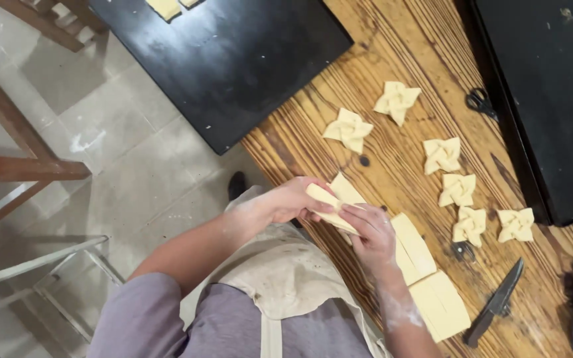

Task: Cutting dough into squares and folding them into star shapes on a wooden workbench

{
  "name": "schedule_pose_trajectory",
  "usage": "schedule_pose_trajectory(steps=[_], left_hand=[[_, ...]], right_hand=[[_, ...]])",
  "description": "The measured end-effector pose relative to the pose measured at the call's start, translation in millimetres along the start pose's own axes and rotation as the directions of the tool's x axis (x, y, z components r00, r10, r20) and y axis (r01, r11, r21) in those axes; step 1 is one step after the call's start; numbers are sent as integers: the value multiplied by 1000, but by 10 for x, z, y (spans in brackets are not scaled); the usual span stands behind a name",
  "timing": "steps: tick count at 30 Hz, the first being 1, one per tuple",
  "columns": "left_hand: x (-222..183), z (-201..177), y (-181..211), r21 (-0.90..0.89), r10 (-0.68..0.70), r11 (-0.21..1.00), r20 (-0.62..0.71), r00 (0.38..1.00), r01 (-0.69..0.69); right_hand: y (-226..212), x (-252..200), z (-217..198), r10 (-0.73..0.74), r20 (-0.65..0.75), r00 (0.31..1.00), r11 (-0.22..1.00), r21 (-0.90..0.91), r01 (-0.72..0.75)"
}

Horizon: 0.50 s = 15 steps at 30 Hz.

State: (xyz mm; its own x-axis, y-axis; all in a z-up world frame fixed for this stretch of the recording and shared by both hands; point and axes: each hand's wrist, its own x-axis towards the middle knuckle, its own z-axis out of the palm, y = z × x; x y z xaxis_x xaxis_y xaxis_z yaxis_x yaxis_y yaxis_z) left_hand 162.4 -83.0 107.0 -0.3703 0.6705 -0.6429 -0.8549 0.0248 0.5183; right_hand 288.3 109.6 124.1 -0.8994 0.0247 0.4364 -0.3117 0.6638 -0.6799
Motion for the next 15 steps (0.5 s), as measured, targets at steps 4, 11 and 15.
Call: schedule_pose_trajectory(steps=[4, 11, 15], left_hand=[[-234, -462, 209, 60, 165, 985, -40, 985, -163], [-757, -1465, 924, 592, 525, 731, -171, 834, -339], [-1089, -1884, 1410, 714, 454, 685, -259, 853, -148]], right_hand=[[-112, 226, 577, 70, -49, 996, 996, 51, -68], [-567, 988, 1843, 855, 230, 465, 248, 605, -756], [-867, 1446, 2299, 824, 348, 448, 89, 701, -708]])
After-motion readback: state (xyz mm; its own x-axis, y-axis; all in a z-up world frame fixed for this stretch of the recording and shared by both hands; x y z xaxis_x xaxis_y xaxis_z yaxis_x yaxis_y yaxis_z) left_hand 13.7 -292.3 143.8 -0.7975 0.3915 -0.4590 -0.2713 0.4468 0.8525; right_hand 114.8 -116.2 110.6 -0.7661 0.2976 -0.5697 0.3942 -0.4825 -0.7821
